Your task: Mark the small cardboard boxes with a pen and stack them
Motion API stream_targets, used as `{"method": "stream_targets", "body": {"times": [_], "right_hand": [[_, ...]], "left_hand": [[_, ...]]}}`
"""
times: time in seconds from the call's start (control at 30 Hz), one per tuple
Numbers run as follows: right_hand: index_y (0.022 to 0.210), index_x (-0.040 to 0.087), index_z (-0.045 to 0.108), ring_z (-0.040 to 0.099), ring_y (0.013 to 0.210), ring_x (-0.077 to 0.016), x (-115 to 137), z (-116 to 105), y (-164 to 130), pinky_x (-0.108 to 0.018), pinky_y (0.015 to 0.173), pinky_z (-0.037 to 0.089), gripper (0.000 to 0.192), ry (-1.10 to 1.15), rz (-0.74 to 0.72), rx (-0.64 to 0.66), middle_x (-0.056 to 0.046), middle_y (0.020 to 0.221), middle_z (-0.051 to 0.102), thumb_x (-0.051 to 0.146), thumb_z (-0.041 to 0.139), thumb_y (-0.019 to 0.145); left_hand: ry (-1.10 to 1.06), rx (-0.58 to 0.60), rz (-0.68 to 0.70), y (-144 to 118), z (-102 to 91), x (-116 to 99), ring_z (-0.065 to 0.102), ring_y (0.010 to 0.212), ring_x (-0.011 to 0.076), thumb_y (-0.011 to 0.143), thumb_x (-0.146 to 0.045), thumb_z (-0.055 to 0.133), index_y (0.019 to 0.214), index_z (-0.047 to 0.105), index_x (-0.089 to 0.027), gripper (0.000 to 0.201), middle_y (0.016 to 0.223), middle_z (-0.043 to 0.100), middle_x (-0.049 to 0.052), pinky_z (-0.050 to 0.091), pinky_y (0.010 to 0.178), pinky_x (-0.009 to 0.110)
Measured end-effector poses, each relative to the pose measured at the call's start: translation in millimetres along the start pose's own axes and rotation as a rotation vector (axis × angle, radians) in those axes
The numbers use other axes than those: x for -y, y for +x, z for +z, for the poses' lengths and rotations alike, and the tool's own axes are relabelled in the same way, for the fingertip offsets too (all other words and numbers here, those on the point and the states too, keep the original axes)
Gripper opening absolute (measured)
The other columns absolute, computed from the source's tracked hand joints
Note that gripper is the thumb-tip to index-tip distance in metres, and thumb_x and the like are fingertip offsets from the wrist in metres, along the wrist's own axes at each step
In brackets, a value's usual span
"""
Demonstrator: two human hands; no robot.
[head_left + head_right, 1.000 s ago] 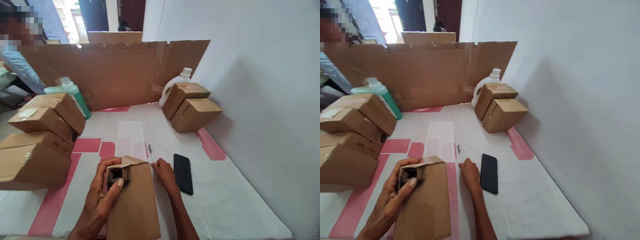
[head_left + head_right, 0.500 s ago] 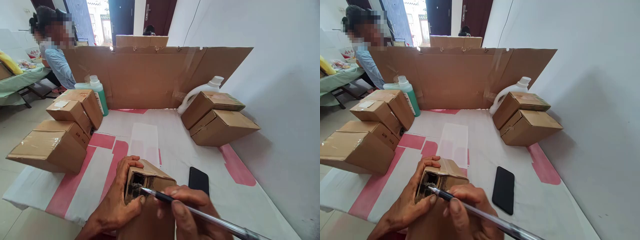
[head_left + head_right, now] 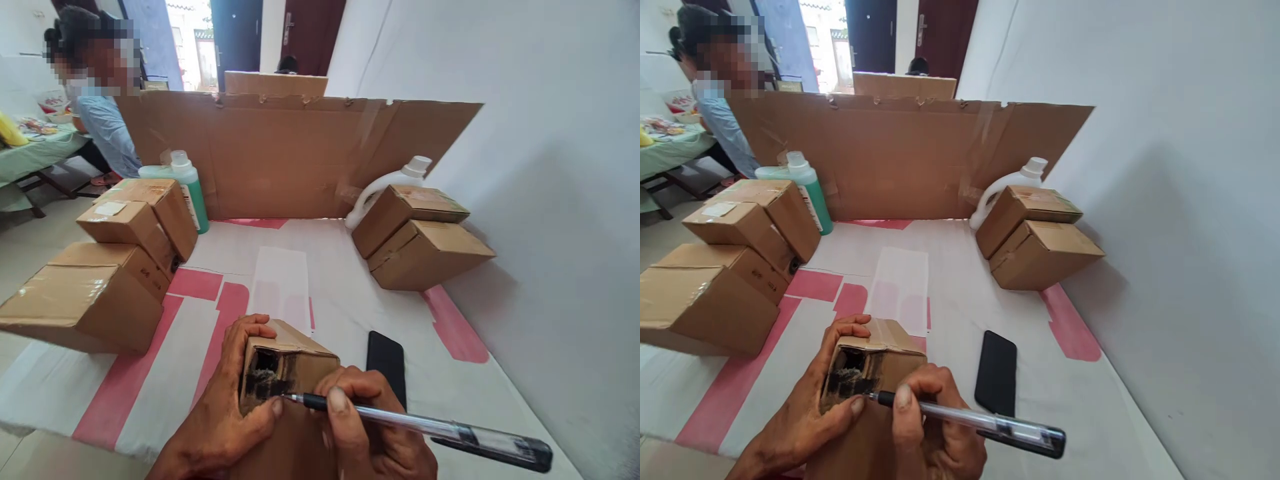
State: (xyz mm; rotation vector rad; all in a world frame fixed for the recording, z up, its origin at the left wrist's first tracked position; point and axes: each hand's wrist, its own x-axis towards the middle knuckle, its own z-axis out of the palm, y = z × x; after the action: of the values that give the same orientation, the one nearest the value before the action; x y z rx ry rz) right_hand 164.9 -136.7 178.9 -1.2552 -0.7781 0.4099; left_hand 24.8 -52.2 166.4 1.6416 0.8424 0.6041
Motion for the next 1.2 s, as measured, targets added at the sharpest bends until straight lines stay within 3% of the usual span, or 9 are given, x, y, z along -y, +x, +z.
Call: {"method": "stream_targets", "body": {"times": [0.17, 0.23, 0.33, 0.4, 0.5, 0.67, 0.83, 0.97, 1.2], "right_hand": [[0.095, 0.022, 0.057, 0.065, 0.066, -0.0145, -18.7, -42.2, 63.4, -0.023, 0.045, 0.045, 0.025, -0.123, 0.061, -0.228, -0.005, 0.099, 0.068, 0.045, 0.051, 0.101], [0.097, 0.022, 0.050, 0.072, 0.077, -0.0179, -41.9, -65.4, 92.0, -0.024, 0.046, 0.047, 0.025, -0.416, 0.228, -0.105, -0.009, 0.111, 0.069, 0.045, 0.043, 0.103], [0.083, 0.022, 0.050, 0.066, 0.056, -0.0159, -93.0, -85.6, 111.0, -0.025, 0.053, 0.045, 0.017, -0.800, 0.469, 0.133, -0.001, 0.074, 0.068, 0.030, 0.055, 0.097], [0.075, 0.021, 0.052, 0.067, 0.058, -0.0184, -125.7, -84.3, 107.5, -0.027, 0.060, 0.044, 0.019, -0.913, 0.529, 0.206, -0.002, 0.066, 0.066, 0.019, 0.062, 0.091], [0.079, 0.017, 0.060, 0.074, 0.085, -0.0280, -152.6, -73.1, 94.3, -0.031, 0.071, 0.044, 0.014, -1.068, 0.566, 0.269, -0.015, 0.083, 0.074, 0.018, 0.062, 0.092], [0.102, 0.014, 0.067, 0.072, 0.100, -0.0342, -138.1, -76.4, 82.3, -0.036, 0.079, 0.047, 0.035, -1.214, 0.596, 0.289, -0.021, 0.102, 0.075, 0.045, 0.051, 0.102], [0.130, 0.002, 0.054, 0.058, 0.123, -0.0450, -116.0, -120.3, 57.5, -0.047, 0.086, 0.050, 0.058, -1.452, 0.651, 0.039, -0.033, 0.132, 0.058, 0.052, 0.050, 0.100], [0.125, -0.001, 0.056, 0.058, 0.123, -0.0477, -119.7, -145.0, 38.4, -0.052, 0.091, 0.050, 0.062, -1.398, 0.801, 0.070, -0.034, 0.124, 0.061, 0.054, 0.056, 0.096], [0.128, 0.004, 0.051, 0.055, 0.128, -0.0471, -131.2, -137.7, 41.2, -0.049, 0.092, 0.051, 0.080, -1.217, 0.815, -0.034, -0.034, 0.131, 0.059, 0.059, 0.075, 0.076]], "left_hand": [[-0.007, -0.109, -0.043, -4.4, -3.0, 6.2, 0.042, 0.144, 0.0341, 0.081, -0.040, 0.068, 0.130, 0.045, -0.034, 0.055, 0.156, 0.042, 0.007, 0.036, 0.116, 0.050], [-0.022, -0.136, -0.066, -4.5, -3.7, 7.1, 0.043, 0.143, 0.0349, 0.082, -0.048, 0.068, 0.131, 0.045, -0.034, 0.056, 0.155, 0.044, 0.007, 0.035, 0.115, 0.051], [-0.046, -0.138, -0.075, -5.5, -2.6, 6.5, 0.044, 0.142, 0.0350, 0.084, -0.054, 0.067, 0.133, 0.044, -0.032, 0.058, 0.154, 0.045, 0.009, 0.035, 0.115, 0.050], [-0.048, -0.129, -0.061, -6.7, -0.8, 5.0, 0.045, 0.142, 0.0340, 0.084, -0.053, 0.068, 0.132, 0.044, -0.032, 0.058, 0.153, 0.045, 0.009, 0.036, 0.114, 0.048], [-0.033, -0.116, -0.030, -7.8, 2.3, 1.6, 0.045, 0.141, 0.0317, 0.084, -0.051, 0.069, 0.130, 0.045, -0.032, 0.055, 0.153, 0.045, 0.008, 0.040, 0.112, 0.044], [-0.015, -0.118, -0.019, -7.5, 4.9, -2.0, 0.048, 0.138, 0.0307, 0.085, -0.047, 0.068, 0.130, 0.045, -0.029, 0.053, 0.151, 0.046, 0.010, 0.040, 0.112, 0.043], [-0.033, -0.120, -0.019, -5.4, 3.6, -1.5, 0.051, 0.134, 0.0315, 0.086, -0.050, 0.067, 0.130, 0.046, -0.028, 0.053, 0.149, 0.047, 0.010, 0.044, 0.108, 0.043], [-0.014, -0.110, -0.023, -3.6, 1.4, -1.6, 0.047, 0.139, 0.0335, 0.087, -0.049, 0.068, 0.130, 0.047, -0.029, 0.052, 0.151, 0.047, 0.011, 0.041, 0.112, 0.046], [0.022, -0.112, -0.057, -6.9, -1.1, -4.2, 0.043, 0.143, 0.0348, 0.086, -0.052, 0.068, 0.129, 0.049, -0.030, 0.053, 0.153, 0.046, 0.010, 0.040, 0.111, 0.047]]}}
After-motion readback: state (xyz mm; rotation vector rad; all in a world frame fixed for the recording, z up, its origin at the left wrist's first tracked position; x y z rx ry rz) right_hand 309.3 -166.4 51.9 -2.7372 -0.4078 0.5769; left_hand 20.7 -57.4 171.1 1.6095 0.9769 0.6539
